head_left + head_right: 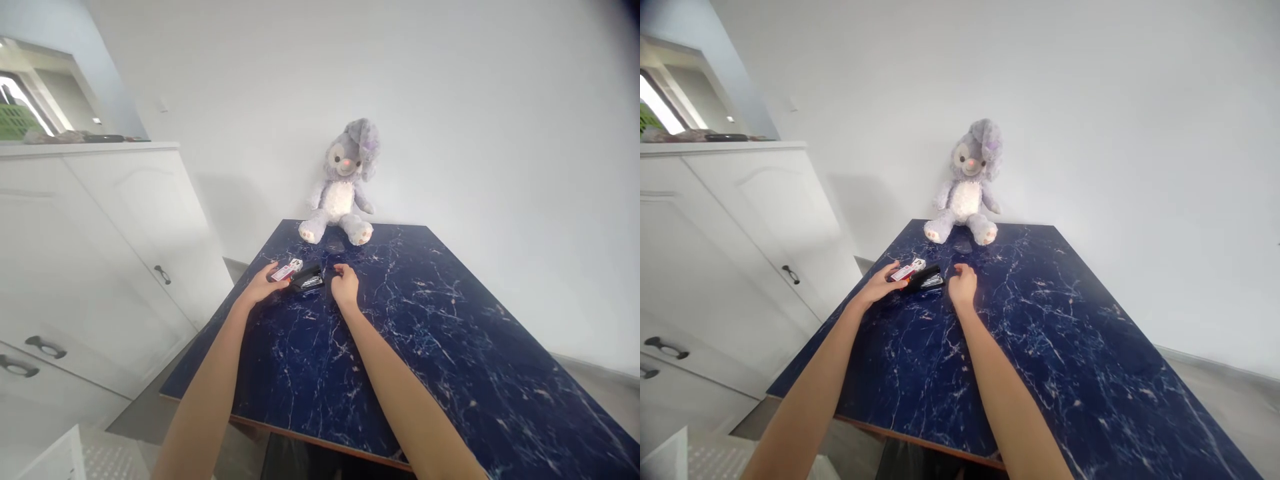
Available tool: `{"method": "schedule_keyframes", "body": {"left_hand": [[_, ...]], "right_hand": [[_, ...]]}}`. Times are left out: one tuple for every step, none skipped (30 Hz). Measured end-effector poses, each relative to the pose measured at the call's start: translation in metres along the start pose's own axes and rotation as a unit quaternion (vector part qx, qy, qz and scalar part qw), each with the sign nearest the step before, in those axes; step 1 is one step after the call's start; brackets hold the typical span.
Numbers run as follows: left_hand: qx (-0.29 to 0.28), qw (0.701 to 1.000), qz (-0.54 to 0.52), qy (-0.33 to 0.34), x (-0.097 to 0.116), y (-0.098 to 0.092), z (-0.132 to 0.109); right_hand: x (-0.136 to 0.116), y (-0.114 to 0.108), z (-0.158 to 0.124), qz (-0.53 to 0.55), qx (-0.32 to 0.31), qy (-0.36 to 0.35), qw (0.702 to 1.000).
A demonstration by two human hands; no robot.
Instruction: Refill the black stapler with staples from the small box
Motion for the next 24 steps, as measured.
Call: {"method": "schedule_keyframes", "body": {"left_hand": [[-0.006, 1.000, 0.004, -0.005, 0.001, 0.000, 0.000], [-0.011, 1.000, 0.009, -0.010, 0.002, 0.000, 0.001], [-0.016, 1.000, 0.013, -0.015, 0.003, 0.000, 0.000], [-0.018, 1.000, 0.017, -0.019, 0.005, 0.000, 0.000], [-0.018, 0.999, 0.019, -0.021, 0.006, 0.000, -0.001], [-0.015, 1.000, 0.017, -0.019, 0.007, 0.000, -0.003], [-0.009, 1.000, 0.013, -0.013, 0.009, -0.001, -0.004], [0.001, 1.000, 0.006, -0.008, 0.010, -0.002, -0.005], [0.016, 1.000, 0.000, -0.006, 0.009, -0.003, -0.006], [0.034, 0.999, -0.003, -0.008, 0.008, -0.005, -0.007], [0.048, 0.999, 0.000, -0.012, 0.006, -0.007, -0.008], [0.057, 0.998, 0.010, -0.018, 0.004, -0.008, -0.008], [0.062, 0.998, 0.024, -0.023, 0.002, -0.009, -0.007], [0.064, 0.997, 0.039, -0.022, 0.001, -0.010, -0.007], [0.067, 0.996, 0.051, -0.017, 0.001, -0.011, -0.006], [0.076, 0.995, 0.058, -0.013, 0.001, -0.012, -0.006], [0.092, 0.994, 0.057, -0.010, 0.001, -0.015, -0.006], [0.113, 0.992, 0.052, -0.010, 0.000, -0.018, -0.007], [0.134, 0.990, 0.046, -0.011, 0.000, -0.021, -0.007], [0.153, 0.987, 0.039, -0.011, 0.000, -0.023, -0.008], [0.168, 0.985, 0.033, -0.008, 0.000, -0.024, -0.008], [0.181, 0.983, 0.028, -0.005, 0.001, -0.025, -0.008], [0.195, 0.981, 0.023, -0.002, 0.002, -0.025, -0.008], [0.206, 0.978, 0.016, 0.001, 0.002, -0.026, -0.007]], "right_hand": [[0.000, -0.003, -0.002, 0.003, 0.010, -0.004, 1.000], [0.000, -0.006, -0.003, 0.003, 0.017, -0.007, 1.000], [0.001, -0.008, -0.004, 0.002, 0.020, -0.007, 1.000], [0.000, -0.009, -0.005, -0.002, 0.021, -0.005, 1.000], [0.000, -0.010, -0.006, -0.007, 0.020, -0.005, 1.000], [-0.002, -0.010, -0.006, -0.013, 0.014, -0.008, 1.000], [-0.005, -0.008, -0.006, -0.023, 0.005, -0.016, 1.000], [-0.010, -0.006, -0.007, -0.035, -0.009, -0.031, 0.999], [-0.015, -0.003, -0.009, -0.052, -0.025, -0.050, 0.997], [-0.020, 0.001, -0.011, -0.072, -0.044, -0.069, 0.994], [-0.024, 0.004, -0.013, -0.095, -0.061, -0.085, 0.990], [-0.028, 0.007, -0.016, -0.120, -0.073, -0.099, 0.985], [-0.032, 0.008, -0.019, -0.147, -0.080, -0.116, 0.979], [-0.037, 0.009, -0.022, -0.173, -0.082, -0.136, 0.972], [-0.042, 0.008, -0.025, -0.199, -0.078, -0.158, 0.964], [-0.047, 0.007, -0.028, -0.221, -0.070, -0.181, 0.956], [-0.051, 0.005, -0.030, -0.238, -0.061, -0.199, 0.949], [-0.054, 0.004, -0.032, -0.249, -0.054, -0.210, 0.944], [-0.055, 0.002, -0.032, -0.252, -0.050, -0.211, 0.943], [-0.054, 0.001, -0.031, -0.248, -0.048, -0.204, 0.946], [-0.051, -0.001, -0.029, -0.239, -0.047, -0.191, 0.951], [-0.048, -0.002, -0.026, -0.226, -0.047, -0.174, 0.957], [-0.043, -0.004, -0.022, -0.209, -0.046, -0.152, 0.965], [-0.037, -0.007, -0.018, -0.189, -0.042, -0.128, 0.973]]}}
Point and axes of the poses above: each hand's wrist, its own z-axis towards the middle knuckle, its own y-axis out of the palm, x = y × z, the point moved 8 cm from there along z, towards the middle knuckle, and after that the axes turned 2 degrees about -y, right-handed, at the moved point
